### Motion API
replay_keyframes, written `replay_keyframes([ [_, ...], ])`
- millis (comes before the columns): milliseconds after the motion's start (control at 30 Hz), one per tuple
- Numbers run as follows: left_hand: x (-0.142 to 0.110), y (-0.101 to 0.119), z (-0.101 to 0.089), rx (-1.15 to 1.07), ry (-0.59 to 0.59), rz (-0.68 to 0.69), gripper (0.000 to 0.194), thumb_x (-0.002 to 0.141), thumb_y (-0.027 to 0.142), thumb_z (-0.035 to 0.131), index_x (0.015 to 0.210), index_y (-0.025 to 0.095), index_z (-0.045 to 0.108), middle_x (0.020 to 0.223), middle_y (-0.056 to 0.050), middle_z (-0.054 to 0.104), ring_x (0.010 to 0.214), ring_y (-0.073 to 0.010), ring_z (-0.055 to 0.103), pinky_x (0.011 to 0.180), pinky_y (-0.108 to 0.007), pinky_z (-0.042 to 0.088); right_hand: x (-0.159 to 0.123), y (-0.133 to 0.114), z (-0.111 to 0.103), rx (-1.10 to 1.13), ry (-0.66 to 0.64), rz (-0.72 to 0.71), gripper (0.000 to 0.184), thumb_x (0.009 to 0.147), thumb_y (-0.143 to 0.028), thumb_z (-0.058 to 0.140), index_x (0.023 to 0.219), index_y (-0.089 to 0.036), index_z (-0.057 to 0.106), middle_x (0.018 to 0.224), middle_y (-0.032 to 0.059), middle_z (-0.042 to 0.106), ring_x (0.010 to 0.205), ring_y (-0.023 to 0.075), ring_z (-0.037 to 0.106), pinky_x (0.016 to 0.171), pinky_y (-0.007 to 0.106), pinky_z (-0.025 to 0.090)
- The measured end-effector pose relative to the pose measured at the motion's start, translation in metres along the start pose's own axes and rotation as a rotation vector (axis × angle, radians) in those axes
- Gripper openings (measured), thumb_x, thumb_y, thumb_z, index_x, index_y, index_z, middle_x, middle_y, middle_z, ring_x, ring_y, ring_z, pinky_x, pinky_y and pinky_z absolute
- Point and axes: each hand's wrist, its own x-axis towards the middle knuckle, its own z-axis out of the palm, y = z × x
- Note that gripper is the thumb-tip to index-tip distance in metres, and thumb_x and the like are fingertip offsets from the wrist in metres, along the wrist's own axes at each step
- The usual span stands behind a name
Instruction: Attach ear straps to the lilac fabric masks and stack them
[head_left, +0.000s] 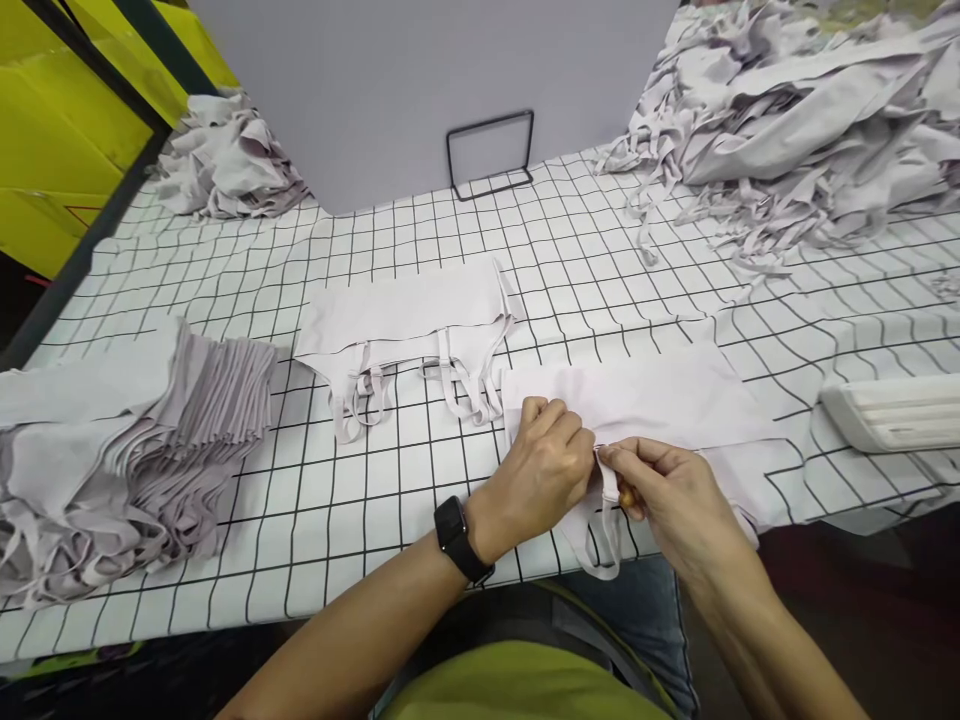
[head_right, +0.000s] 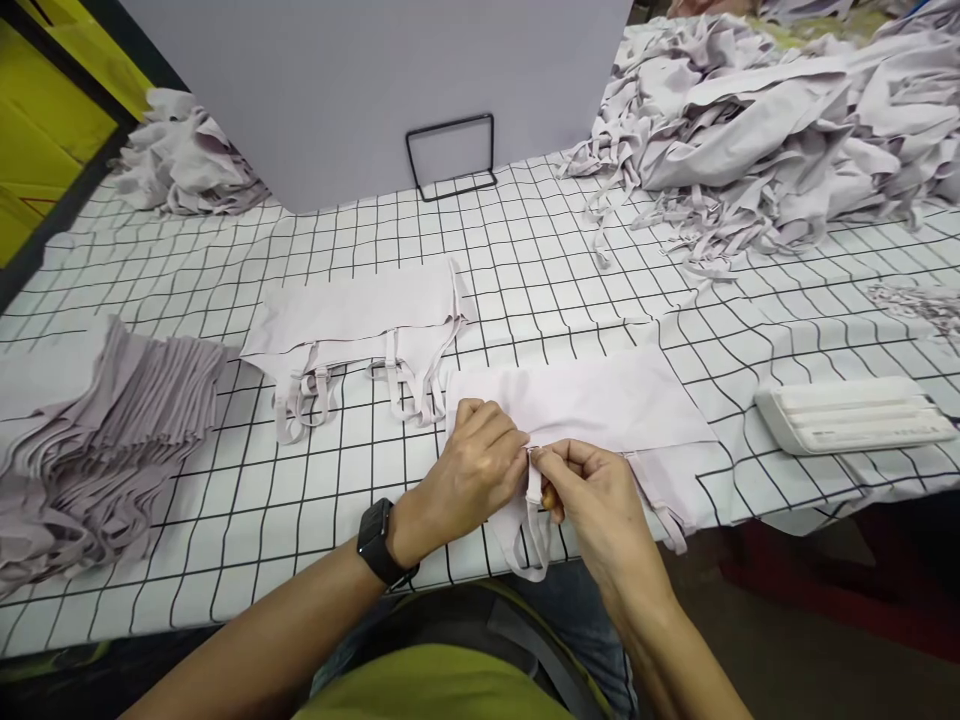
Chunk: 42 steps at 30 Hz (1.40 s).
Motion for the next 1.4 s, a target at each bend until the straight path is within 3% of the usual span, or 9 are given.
replay_keyframes([
  [233,-0.001,-0.002,0.002,-0.004,-0.004,0.021,0.025,0.097,0.009,0.048,0.076,0.014,0.06,0.078,-0.006,0.06,0.082,-0.0207,0.051,0.081,-0.036,0.039,0.008,-0.018,0.0,-0.003,-0.125,0.171,0.045,0.044,-0.041,0.094,0.044,-0.017,0.055,0.041,-0.0068,0.038,0.041,0.0039,0.027,0.037,0.019,0.017],
  [367,-0.003,-0.002,-0.002,0.023,-0.044,0.035,0.025,0.098,0.009,0.047,0.077,0.015,0.058,0.081,-0.006,0.061,0.084,-0.0207,0.051,0.083,-0.036,0.039,0.006,-0.012,-0.005,-0.081,-0.22,0.128,0.043,0.053,-0.046,0.09,0.048,-0.017,0.058,0.041,-0.0061,0.041,0.04,0.0046,0.028,0.038,0.019,0.02],
  [500,-0.014,0.004,-0.023,0.026,-0.126,0.0,0.019,0.094,0.004,0.047,0.085,0.016,0.058,0.091,-0.007,0.063,0.091,-0.0225,0.054,0.085,-0.041,0.04,0.0,-0.004,-0.033,-0.359,-0.298,-0.028,0.042,0.072,-0.052,0.079,0.054,-0.018,0.063,0.047,0.0003,0.055,0.042,0.0109,0.045,0.041,0.022,0.032],
  [633,-0.024,0.004,-0.054,-0.148,-0.127,-0.089,0.021,0.091,0.015,0.058,0.112,0.019,0.061,0.117,-0.009,0.062,0.106,-0.0257,0.055,0.093,-0.046,0.041,0.019,-0.017,-0.078,-0.607,-0.02,-0.267,0.042,0.082,-0.061,0.065,0.072,-0.021,0.07,0.066,0.0064,0.07,0.062,0.0224,0.063,0.054,0.031,0.045],
  [733,-0.013,-0.012,-0.065,-0.176,-0.084,-0.163,0.02,0.094,0.019,0.054,0.112,0.02,0.063,0.111,-0.008,0.064,0.104,-0.0252,0.056,0.093,-0.047,0.041,0.055,-0.044,-0.096,-0.778,0.376,-0.378,0.034,0.082,-0.055,0.063,0.083,-0.022,0.071,0.079,0.0092,0.074,0.08,0.0294,0.068,0.07,0.039,0.049],
  [800,0.005,-0.027,-0.063,-0.032,-0.087,-0.224,0.021,0.094,0.015,0.049,0.109,0.017,0.063,0.108,-0.01,0.064,0.104,-0.0274,0.055,0.092,-0.049,0.039,0.08,-0.061,-0.098,-0.814,0.457,-0.402,0.026,0.076,-0.049,0.068,0.08,-0.023,0.066,0.088,0.0126,0.074,0.088,0.0328,0.066,0.074,0.041,0.047],
  [1033,0.044,-0.07,-0.049,0.15,-0.328,-0.284,0.02,0.082,0.01,0.051,0.099,0.016,0.06,0.104,-0.013,0.064,0.098,-0.0293,0.052,0.085,-0.047,0.038,0.108,-0.076,-0.097,-0.799,0.318,-0.433,0.013,0.067,-0.03,0.069,0.058,-0.026,0.061,0.059,0.0043,0.065,0.066,0.0265,0.059,0.064,0.037,0.04],
  [1200,0.047,-0.074,-0.052,0.071,-0.332,-0.297,0.016,0.07,0.005,0.054,0.079,0.018,0.056,0.078,-0.007,0.063,0.088,-0.0277,0.053,0.087,-0.048,0.036,0.092,-0.083,-0.108,-0.681,0.29,-0.458,0.011,0.077,-0.027,0.068,0.067,-0.024,0.065,0.068,0.0045,0.067,0.069,0.0241,0.057,0.067,0.036,0.038],
  [1400,0.048,-0.068,-0.06,-0.165,-0.223,-0.403,0.016,0.065,0.006,0.058,0.061,0.018,0.048,0.071,-0.004,0.059,0.08,-0.0225,0.054,0.082,-0.041,0.039,0.075,-0.08,-0.112,-0.509,0.233,-0.461,0.007,0.086,-0.025,0.07,0.082,-0.022,0.065,0.061,-0.0002,0.061,0.058,0.0163,0.046,0.061,0.033,0.033],
])
